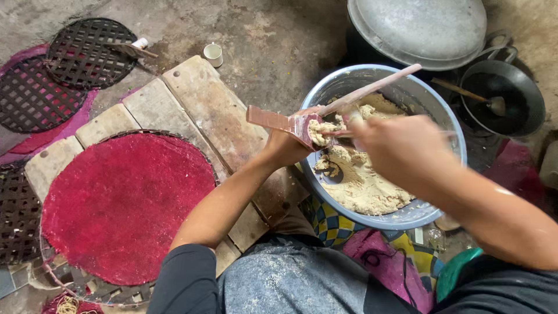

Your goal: The person uses a manual noodle press to extrude dough into thin strands, forming them into circular nests on a red mat. They repeatedly load dough into the press, squeeze the handle, and arrange the noodles, then move the mat to a stack of trays.

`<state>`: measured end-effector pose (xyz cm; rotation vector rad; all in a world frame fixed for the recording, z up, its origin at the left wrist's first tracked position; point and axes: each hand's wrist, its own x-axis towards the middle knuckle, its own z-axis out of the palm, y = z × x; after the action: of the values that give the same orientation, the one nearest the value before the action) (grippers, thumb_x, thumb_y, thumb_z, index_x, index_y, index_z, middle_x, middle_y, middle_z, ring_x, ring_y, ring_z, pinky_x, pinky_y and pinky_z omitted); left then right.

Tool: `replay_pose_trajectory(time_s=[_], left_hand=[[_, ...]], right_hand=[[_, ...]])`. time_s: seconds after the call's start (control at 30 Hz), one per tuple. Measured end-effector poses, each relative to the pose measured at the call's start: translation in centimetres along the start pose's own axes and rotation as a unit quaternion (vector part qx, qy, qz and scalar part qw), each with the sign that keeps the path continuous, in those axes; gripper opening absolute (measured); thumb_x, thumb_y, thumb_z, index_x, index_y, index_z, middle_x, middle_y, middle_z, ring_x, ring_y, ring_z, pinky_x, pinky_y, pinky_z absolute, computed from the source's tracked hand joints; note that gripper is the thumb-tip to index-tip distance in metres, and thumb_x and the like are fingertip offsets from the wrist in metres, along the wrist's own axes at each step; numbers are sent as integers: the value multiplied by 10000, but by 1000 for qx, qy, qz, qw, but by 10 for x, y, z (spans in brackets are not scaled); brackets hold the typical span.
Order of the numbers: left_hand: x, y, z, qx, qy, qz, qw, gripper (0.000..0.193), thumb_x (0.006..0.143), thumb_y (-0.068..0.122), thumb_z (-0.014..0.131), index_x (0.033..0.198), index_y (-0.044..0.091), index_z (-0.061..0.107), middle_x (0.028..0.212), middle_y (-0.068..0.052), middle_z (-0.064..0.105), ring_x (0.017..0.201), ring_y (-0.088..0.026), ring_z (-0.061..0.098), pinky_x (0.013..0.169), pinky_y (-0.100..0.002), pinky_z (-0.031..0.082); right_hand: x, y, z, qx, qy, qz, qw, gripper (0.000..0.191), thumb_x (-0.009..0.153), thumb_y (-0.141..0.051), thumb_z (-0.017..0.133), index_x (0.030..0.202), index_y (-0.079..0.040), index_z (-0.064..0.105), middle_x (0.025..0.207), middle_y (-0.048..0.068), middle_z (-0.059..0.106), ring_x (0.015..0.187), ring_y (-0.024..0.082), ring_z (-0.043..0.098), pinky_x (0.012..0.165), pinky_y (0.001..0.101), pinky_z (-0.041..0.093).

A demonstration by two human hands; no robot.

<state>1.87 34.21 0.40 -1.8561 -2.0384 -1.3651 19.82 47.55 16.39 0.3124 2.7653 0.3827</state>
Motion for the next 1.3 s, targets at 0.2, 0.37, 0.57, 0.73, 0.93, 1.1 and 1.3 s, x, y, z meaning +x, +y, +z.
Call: replay_pose_trajectory(time_s=[0.2, 0.37, 0.57, 0.73, 0.93, 1.1, 1.3], left_hand=[[-6, 2, -5, 2, -20, -114, 993, 552, 785, 281, 835, 1272, 112, 636, 1231, -130, 685, 1023, -284, 692, 779, -394, 587], [5, -10, -26, 64, 23, -272, 960, 425, 934, 435, 786, 1220, 142, 670, 1108, -82, 752, 869, -203, 734, 666, -349, 598], [21, -4, -10, 310, 199, -50, 928, 515, 818, 379, 752, 1221, 150, 529, 1415, -208, 555, 991, -358, 707, 738, -382, 611], [36, -22, 0, 187, 63, -280, 939, 734, 1038, 346, 653, 1615, 59, 302, 1284, -203, 557, 934, -381, 681, 799, -501, 578], [5, -54, -21, -17, 151, -133, 979, 579, 840, 199, 748, 1343, 69, 493, 1116, -147, 676, 988, -284, 698, 857, -446, 583], [-60, 7, -11, -591, -17, -423, 687, 292, 886, 144, 642, 1156, 35, 620, 892, -57, 622, 774, -159, 604, 635, -301, 555], [-97, 75, -44, -629, -92, -223, 739, 340, 936, 178, 713, 1233, 23, 658, 1140, -70, 726, 1036, -201, 697, 923, -364, 568]], right_hand=[[6, -35, -29, 18, 136, -125, 983, 267, 1005, -204, 417, 1049, -70, 643, 901, 145, 708, 752, 276, 738, 617, 425, 594], [-25, -6, -24, 130, 144, 94, 977, 238, 1102, -239, 479, 1124, -61, 635, 881, 94, 702, 654, 243, 703, 517, 399, 559], [26, -49, 123, 530, 199, 106, 818, 435, 1040, -104, 505, 1470, -130, 570, 668, 22, 555, 523, 124, 481, 437, 301, 404], [24, -74, 182, 712, 207, 56, 669, 491, 1027, -71, 516, 1518, -66, 513, 690, -37, 457, 575, 62, 408, 493, 220, 342], [-16, -9, 117, 542, 179, 182, 800, 512, 1051, -207, 492, 1557, -149, 534, 839, 48, 630, 688, 144, 551, 620, 316, 462], [18, -31, 79, 597, 414, -86, 682, 769, 1131, -589, 411, 1699, -152, 132, 1698, 229, 317, 1499, 332, 421, 1244, 483, 380], [57, -82, 55, 867, 265, -277, 318, 781, 969, -582, 536, 1533, -137, 231, 1554, 275, 453, 1123, 321, 642, 817, 407, 569]])
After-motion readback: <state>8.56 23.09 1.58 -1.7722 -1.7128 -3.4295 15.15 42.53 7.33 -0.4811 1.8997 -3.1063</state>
